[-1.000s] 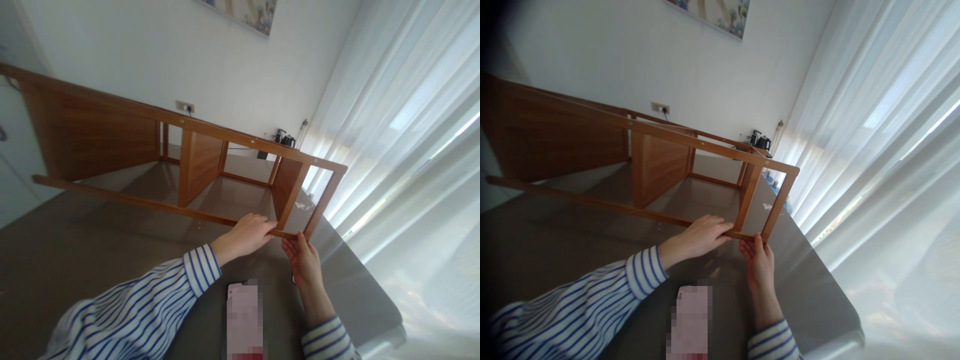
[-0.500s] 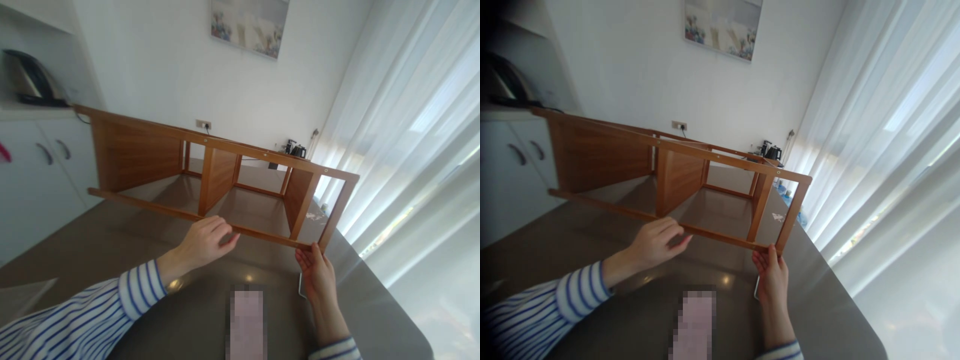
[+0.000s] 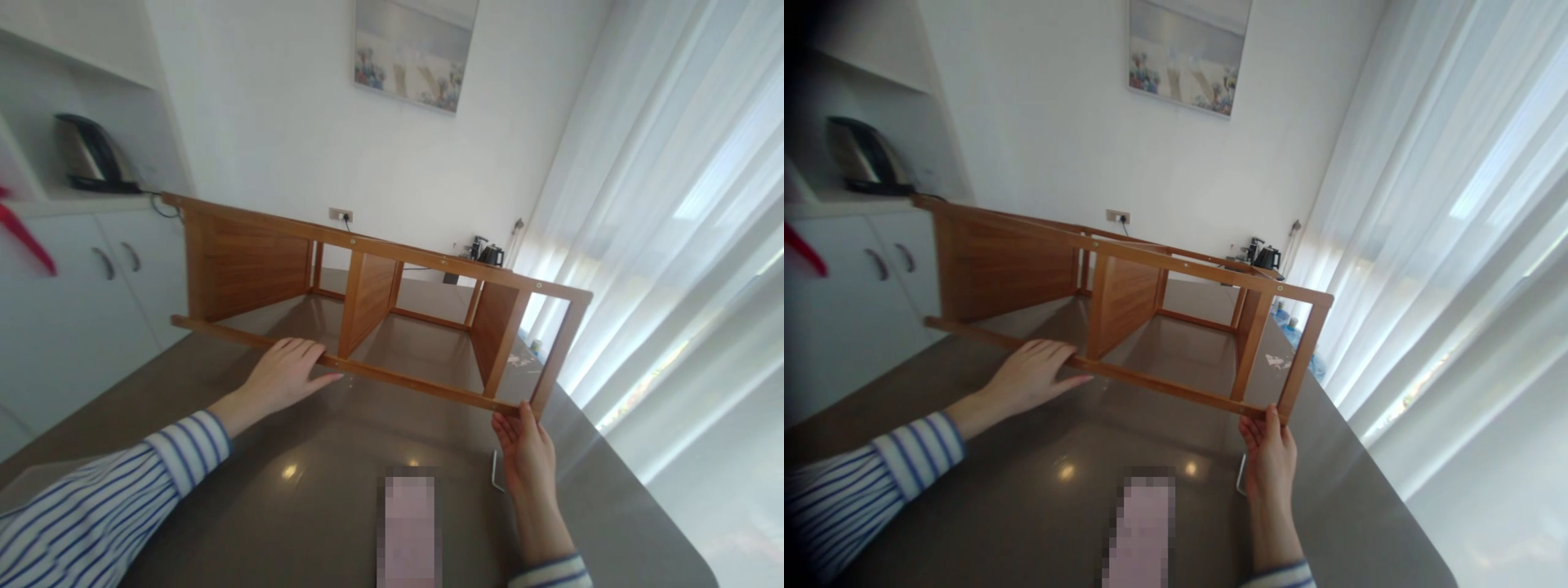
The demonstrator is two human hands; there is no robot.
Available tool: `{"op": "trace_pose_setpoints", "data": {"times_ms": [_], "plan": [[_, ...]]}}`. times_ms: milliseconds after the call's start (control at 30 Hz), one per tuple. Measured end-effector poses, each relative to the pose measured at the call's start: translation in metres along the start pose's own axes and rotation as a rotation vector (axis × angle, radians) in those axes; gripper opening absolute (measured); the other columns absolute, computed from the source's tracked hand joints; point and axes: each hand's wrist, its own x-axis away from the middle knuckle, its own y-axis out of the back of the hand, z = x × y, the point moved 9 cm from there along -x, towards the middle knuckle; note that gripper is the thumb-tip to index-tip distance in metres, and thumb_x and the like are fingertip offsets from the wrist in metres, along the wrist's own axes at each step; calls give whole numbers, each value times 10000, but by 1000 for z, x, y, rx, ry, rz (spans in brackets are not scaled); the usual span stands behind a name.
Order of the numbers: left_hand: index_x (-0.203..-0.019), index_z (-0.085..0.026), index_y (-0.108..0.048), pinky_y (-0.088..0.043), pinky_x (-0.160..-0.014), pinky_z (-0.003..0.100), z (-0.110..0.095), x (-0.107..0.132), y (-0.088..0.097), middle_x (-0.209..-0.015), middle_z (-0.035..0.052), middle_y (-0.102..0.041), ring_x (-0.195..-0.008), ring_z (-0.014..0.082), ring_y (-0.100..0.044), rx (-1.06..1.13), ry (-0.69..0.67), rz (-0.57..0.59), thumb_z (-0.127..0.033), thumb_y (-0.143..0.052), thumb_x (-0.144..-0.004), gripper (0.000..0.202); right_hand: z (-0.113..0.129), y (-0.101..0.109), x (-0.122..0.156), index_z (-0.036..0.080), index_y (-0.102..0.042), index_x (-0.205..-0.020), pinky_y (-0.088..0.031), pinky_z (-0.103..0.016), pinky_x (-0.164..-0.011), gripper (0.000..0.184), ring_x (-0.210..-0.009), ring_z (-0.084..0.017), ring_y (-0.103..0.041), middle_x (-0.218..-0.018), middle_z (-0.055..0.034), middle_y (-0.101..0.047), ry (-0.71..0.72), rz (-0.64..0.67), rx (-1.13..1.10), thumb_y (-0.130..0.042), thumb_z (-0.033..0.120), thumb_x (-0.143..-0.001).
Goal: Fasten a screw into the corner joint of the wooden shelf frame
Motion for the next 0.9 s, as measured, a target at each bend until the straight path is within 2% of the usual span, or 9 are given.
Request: {"op": "trace_pose_setpoints", "data": {"times_ms": [133,267,400,500,633,767,900], "plan": [[-868,-167,-595,-420,-785,380,-7,-10,-10,-843,112,-663,-836,263,-614,-62,-35,56,-573,-442,-845,435,2,3,-1,180,-555,-865,-551,-248,-593,358,-581,-133,-647,-593,45,-612,24,-15,4,-743,416,-673],[-881,-183,-579,-428,-728,355,-9,-16,-23,-852,95,-669,-815,251,-624,-68,-110,99,-424,-509,-855,252,4,5,-1,183,-565,-855,-546,-257,-583,331,-585,-141,-645,-614,32,-620,37,-25,-5,-741,400,-679],[-889,-190,-576,-439,-716,337,-9,-19,-30,-866,81,-670,-817,236,-628,-42,-165,110,-376,-528,-855,195,8,7,-2,192,-561,-852,-544,-272,-605,315,-587,-140,-636,-612,42,-608,60,-40,-35,-734,394,-685],[-883,-193,-575,-448,-701,322,-12,-21,-28,-864,74,-668,-807,222,-626,-51,-185,107,-361,-523,-860,178,12,6,-3,201,-563,-869,-544,-274,-635,311,-611,-130,-628,-653,44,-613,65,-34,-64,-726,397,-691],[-860,-181,-574,-457,-665,317,-23,-22,-19,-827,74,-661,-765,217,-624,-65,-208,81,-356,-514,-869,185,11,0,1,207,-563,-903,-544,-277,-668,316,-646,-108,-616,-842,4,-650,27,12,-121,-713,404,-706],[-826,-185,-570,-456,-646,312,-31,-22,-13,-794,71,-650,-735,207,-618,-11,-186,38,-332,-502,-877,170,4,-6,13,234,-561,-952,-546,-295,-739,332,-825,-140,-649,-950,-2,-632,13,34,-134,-717,399,-710],[-801,-187,-557,-447,-617,310,-43,-24,-7,-770,68,-636,-705,203,-608,11,-187,4,-334,-504,-875,173,-16,-37,29,237,-533,-1006,-543,-380,-805,406,-983,-210,-646,-1016,-40,-642,-125,166,-91,-725,424,-700]]}}
